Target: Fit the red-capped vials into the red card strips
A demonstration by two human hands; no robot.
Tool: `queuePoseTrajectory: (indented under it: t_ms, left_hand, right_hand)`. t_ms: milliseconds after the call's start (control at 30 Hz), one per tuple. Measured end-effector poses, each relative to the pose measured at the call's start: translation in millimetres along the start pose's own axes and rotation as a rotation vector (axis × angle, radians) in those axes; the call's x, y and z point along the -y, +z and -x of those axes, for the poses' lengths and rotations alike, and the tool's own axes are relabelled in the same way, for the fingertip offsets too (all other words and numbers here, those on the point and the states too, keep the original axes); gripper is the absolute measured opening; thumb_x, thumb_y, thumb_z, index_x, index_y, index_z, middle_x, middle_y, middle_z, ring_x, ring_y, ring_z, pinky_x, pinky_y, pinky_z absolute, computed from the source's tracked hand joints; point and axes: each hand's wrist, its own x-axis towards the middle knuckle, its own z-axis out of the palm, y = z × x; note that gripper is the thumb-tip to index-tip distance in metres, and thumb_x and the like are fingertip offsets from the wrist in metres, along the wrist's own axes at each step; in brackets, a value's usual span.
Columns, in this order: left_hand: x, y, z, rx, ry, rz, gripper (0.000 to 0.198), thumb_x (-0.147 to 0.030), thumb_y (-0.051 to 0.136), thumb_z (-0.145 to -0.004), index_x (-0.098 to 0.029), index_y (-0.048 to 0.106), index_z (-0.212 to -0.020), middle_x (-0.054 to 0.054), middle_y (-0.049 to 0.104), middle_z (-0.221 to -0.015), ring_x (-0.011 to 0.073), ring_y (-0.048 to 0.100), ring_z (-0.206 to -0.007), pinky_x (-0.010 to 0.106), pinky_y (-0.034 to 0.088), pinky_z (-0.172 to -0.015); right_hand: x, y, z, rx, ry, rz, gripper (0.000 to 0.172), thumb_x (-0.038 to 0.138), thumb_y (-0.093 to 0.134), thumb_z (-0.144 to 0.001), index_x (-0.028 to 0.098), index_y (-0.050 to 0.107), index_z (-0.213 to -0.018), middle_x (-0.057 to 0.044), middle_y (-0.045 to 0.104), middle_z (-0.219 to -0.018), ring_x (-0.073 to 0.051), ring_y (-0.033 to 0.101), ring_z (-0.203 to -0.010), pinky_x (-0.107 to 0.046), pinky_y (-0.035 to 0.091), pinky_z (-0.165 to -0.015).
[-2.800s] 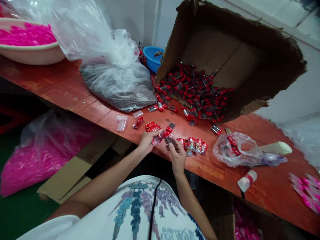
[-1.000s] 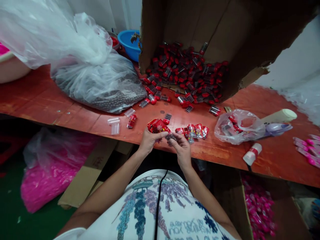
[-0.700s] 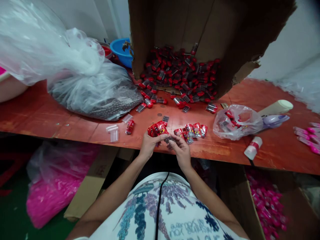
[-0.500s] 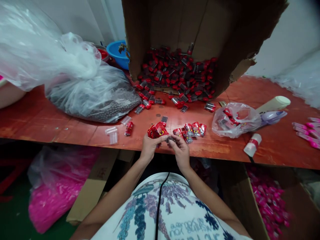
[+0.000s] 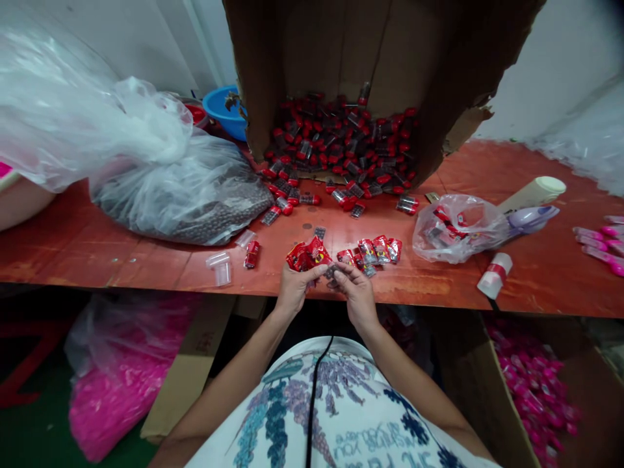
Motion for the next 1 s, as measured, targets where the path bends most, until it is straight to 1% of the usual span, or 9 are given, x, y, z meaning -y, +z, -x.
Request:
queuePoseTrajectory:
  t_ms: [67,167,267,333,433,633,733,900,1000]
  left_hand:
    - [0.7,1.4,1.3,-0.025,0.039,-0.013,0.03,-0.02,0.082,-0.05,-0.015,0.064,-0.073,-0.002,0.065,-0.064,0.0078,0.052,-0.047,0.02,0.042,-0.044]
    - [2.8,2.4,2.1,-0.071,0.072,-0.026,0.031,-0.021,0.082,-0.05,-0.015,0.063,-0.073,-0.004,0.063,-0.062,0.0082,0.052,-0.047,0.02,0.041,-0.044]
    - [5.0,2.2,1.3,-0.095,0.069,-0.039,0.032,-0.025,0.083,-0.05,-0.015,0.062,-0.072,-0.003,0.063,-0.062,0.0077,0.051,-0.046,0.02,0.04,-0.043]
    - [5.8,1.5,0.5,-0.092,0.045,-0.029,0.033,-0.026,0.083,-0.05,-0.014,0.063,-0.073,-0.003,0.064,-0.063,0.0082,0.052,-0.047,0.02,0.041,-0.043]
    - [5.8,0.3,-0.1,-0.042,0.004,-0.005,0.034,-0.024,0.083,-0.05,-0.014,0.065,-0.077,-0.002,0.066,-0.067,0.0091,0.055,-0.05,0.02,0.043,-0.044]
    - [5.6,-2.2,1.3,0.05,-0.022,0.023,0.029,-0.021,0.082,-0.053,-0.014,0.066,-0.076,-0.001,0.067,-0.071,0.0092,0.056,-0.053,0.019,0.044,-0.045]
    - [6.3,-2.4,1.9,0.057,-0.026,0.045,0.03,-0.022,0.082,-0.053,-0.014,0.065,-0.077,-0.001,0.066,-0.069,0.009,0.055,-0.053,0.02,0.045,-0.046]
    - [6.1,-0.7,2.3,-0.017,0.01,0.051,0.032,-0.022,0.082,-0.052,-0.015,0.065,-0.078,-0.003,0.064,-0.066,0.0074,0.052,-0.047,0.019,0.041,-0.042]
    - [6.5,-0.1,3.1,0.01,0.005,-0.001,0.029,-0.022,0.082,-0.053,-0.013,0.064,-0.075,-0.002,0.063,-0.065,0.0074,0.051,-0.047,0.018,0.039,-0.04]
  right_hand:
    - [-1.9,-0.4,1.1,0.003,-0.046,0.044,0.03,0.03,0.069,-0.074,0.021,0.067,-0.103,-0.001,0.07,-0.089,-0.012,0.063,-0.066,-0.026,0.053,-0.063]
    - [-5.8,-0.7,3.1,-0.021,-0.153,0.139,0.029,0.029,0.068,-0.076,0.022,0.067,-0.104,-0.002,0.071,-0.093,-0.015,0.065,-0.081,-0.031,0.053,-0.077]
    - [-9.4,-1.8,4.5,-0.05,-0.248,0.238,0.028,0.03,0.067,-0.077,0.022,0.067,-0.104,-0.004,0.07,-0.099,-0.018,0.064,-0.091,-0.037,0.05,-0.088]
    - [-9.9,-2.4,5.1,-0.056,-0.292,0.285,0.026,0.03,0.067,-0.077,0.022,0.068,-0.102,-0.004,0.07,-0.1,-0.019,0.064,-0.092,-0.038,0.049,-0.09]
    - [-6.8,-2.4,5.1,-0.081,-0.274,0.27,0.026,0.03,0.067,-0.076,0.022,0.068,-0.101,-0.004,0.07,-0.097,-0.018,0.065,-0.088,-0.036,0.051,-0.085]
    - [2.3,-2.4,1.2,-0.045,-0.076,0.093,0.03,0.031,0.069,-0.074,0.02,0.065,-0.102,-0.001,0.07,-0.083,-0.013,0.063,-0.063,-0.026,0.053,-0.06]
    - [2.3,-3.3,0.0,-0.045,-0.063,0.067,0.03,0.03,0.07,-0.074,0.02,0.065,-0.102,-0.001,0.07,-0.083,-0.012,0.063,-0.064,-0.025,0.052,-0.06]
    - [-0.1,-2.1,2.9,-0.013,-0.11,0.114,0.028,0.031,0.07,-0.074,0.022,0.066,-0.101,0.0,0.069,-0.088,-0.013,0.063,-0.069,-0.028,0.053,-0.066]
    - [-1.6,-1.1,5.2,-0.003,-0.146,0.159,0.029,0.03,0.069,-0.074,0.022,0.063,-0.101,-0.001,0.067,-0.089,-0.013,0.062,-0.071,-0.027,0.053,-0.068]
